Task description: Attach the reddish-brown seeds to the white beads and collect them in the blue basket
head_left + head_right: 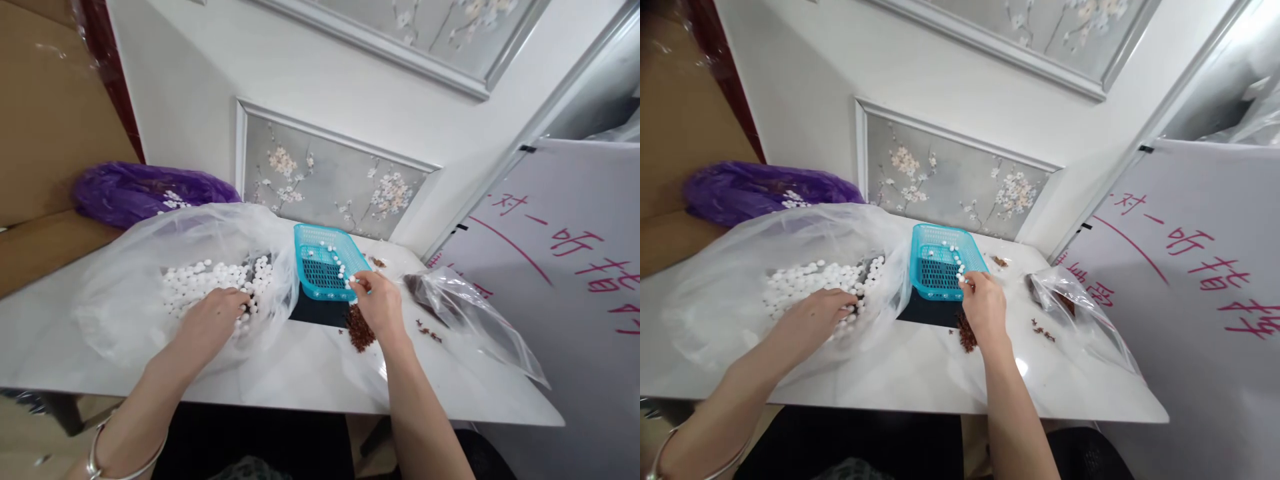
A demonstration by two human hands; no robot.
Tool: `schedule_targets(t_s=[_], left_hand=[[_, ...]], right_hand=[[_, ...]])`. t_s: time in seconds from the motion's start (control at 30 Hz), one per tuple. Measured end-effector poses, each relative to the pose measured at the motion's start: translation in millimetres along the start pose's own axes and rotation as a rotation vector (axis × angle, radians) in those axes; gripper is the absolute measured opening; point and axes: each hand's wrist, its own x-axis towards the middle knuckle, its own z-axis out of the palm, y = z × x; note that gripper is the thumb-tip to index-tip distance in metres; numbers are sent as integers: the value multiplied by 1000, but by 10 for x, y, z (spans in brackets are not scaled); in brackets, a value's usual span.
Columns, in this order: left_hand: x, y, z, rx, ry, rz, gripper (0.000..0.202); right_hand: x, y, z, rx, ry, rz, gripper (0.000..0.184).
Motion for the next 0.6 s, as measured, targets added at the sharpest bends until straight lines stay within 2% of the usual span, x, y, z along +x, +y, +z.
schedule_targets(t_s=[0.13, 0.23, 0.33, 0.43, 0.5, 0.53, 0.6], left_hand=[[16, 36, -36, 1, -27, -33, 28], [5, 49, -75, -19, -29, -81, 29], [-13, 60, -130, -108, 22, -54, 28], [-30, 129, -218, -287, 186, -18, 22], [-52, 233, -272, -466, 263, -50, 20], [-71, 303, -287, -579, 267, -72, 19], [-128, 471, -279, -867, 194, -107, 19]], right_hand=[[7, 24, -9, -63, -4, 33, 18], [11, 32, -44, -77, 2, 52, 33], [-125, 28, -112, -23, -20, 16, 35], [-371, 30, -158, 64, -127, -70, 22], [-524, 41, -157, 96, -200, -112, 19], [-582, 48, -149, 103, -222, -125, 20], [-655, 65, -124, 108, -238, -141, 21]])
